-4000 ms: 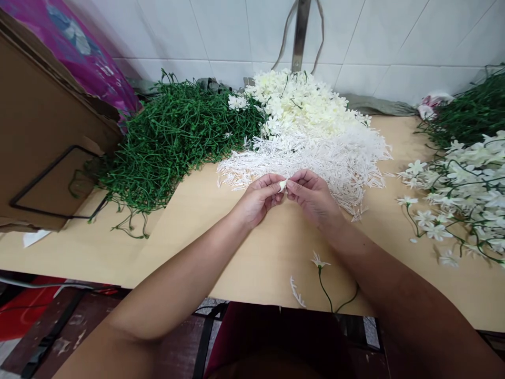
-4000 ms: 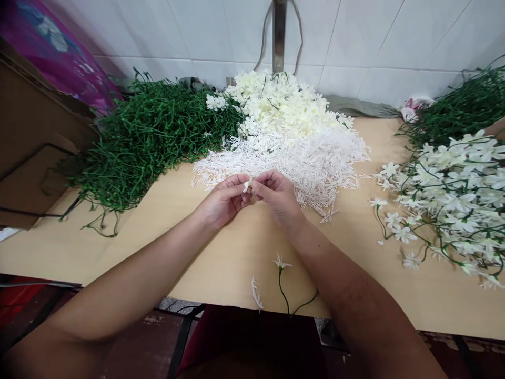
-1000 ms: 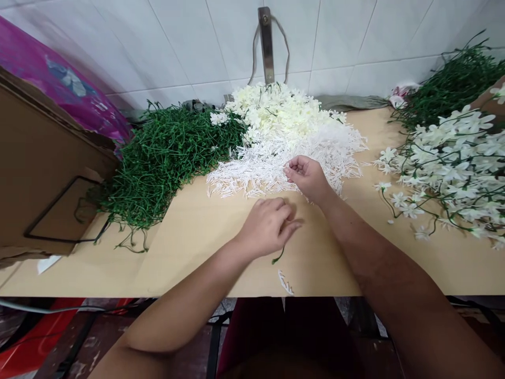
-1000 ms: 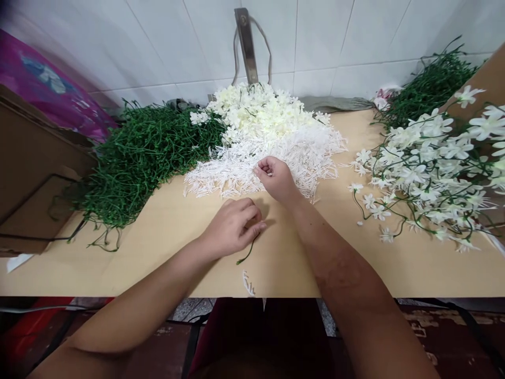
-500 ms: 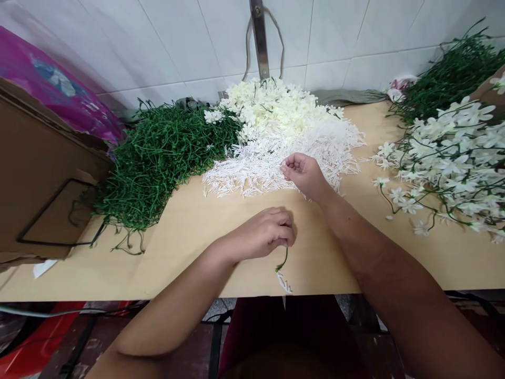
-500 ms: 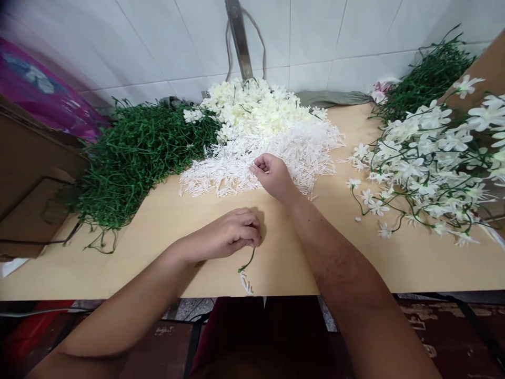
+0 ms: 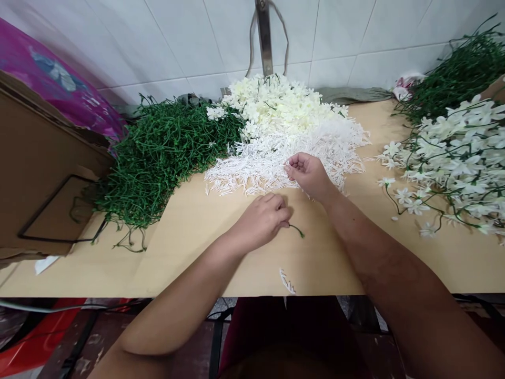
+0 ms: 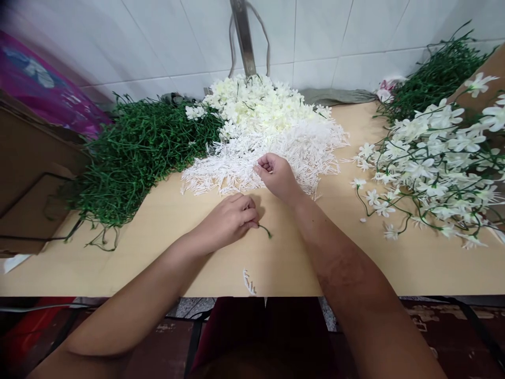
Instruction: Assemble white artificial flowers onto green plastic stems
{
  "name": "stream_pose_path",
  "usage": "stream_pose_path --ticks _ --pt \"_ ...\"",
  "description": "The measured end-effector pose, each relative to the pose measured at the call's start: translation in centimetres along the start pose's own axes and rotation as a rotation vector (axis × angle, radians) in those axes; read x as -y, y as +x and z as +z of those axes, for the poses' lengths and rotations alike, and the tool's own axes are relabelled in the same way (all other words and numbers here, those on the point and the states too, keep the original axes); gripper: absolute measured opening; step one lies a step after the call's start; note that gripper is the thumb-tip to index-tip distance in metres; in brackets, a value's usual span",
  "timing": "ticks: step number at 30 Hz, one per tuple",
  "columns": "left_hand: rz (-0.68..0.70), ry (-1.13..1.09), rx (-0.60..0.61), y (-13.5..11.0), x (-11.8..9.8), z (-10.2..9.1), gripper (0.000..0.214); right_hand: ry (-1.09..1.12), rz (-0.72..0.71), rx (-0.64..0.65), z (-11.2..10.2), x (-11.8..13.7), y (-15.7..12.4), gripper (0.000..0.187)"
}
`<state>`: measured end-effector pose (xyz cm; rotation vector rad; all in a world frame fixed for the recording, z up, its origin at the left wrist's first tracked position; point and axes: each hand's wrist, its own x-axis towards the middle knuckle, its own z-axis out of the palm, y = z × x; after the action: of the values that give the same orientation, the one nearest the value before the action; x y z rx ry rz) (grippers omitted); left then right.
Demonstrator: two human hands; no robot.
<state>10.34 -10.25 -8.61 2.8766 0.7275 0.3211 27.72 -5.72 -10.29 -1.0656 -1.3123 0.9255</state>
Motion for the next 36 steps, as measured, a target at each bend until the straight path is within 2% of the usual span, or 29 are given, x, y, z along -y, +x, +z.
stream_pose_path --ticks 3,5,8,11,14,17,25,31,36 --pt "-0.132 0.013 0.011 -0.1 0.8 -0.2 0.015 0.011 0.024 -0.002 -0.1 0.2 -0.1 0.018" --pt "-0.26 -0.065 -0.035 -0.2 1.7 -0.3 0.012 0.04 0.046 0.019 -0.2 0.4 -0.2 0.02" --pt "-0.466 -0.324 -0.232 -0.3 3.4 -0.2 0.009 0.12 0.098 0.086 -0.4 0.9 -0.3 0.026" --pt "-0.571 -0.673 -0.379 -0.2 4.8 0.5 0.021 0.194 0.171 0.183 -0.4 1.4 -0.6 0.033" --pt "-0.581 -0.867 -0.411 -0.1 5.2 1.0 0.019 0.212 0.221 0.271 -0.3 1.5 -0.8 0.036" --pt "-0.574 -0.925 -0.399 0.0 4.7 0.8 0.014 0.22 0.239 0.309 -0.1 1.5 -0.9 0.038" --pt "-0.545 -0.862 -0.315 -0.1 4.1 -0.3 0.03 0.178 0.27 0.342 0.7 1.5 -1.2 0.042" --pt "-0.516 -0.843 -0.286 -0.1 4.1 -0.8 0.029 0.188 0.252 0.385 1.2 1.7 -1.5 0.042" --pt "-0.525 -0.881 -0.259 -0.3 4.0 -1.0 0.025 0.173 0.252 0.333 1.2 1.8 -1.5 0.043"
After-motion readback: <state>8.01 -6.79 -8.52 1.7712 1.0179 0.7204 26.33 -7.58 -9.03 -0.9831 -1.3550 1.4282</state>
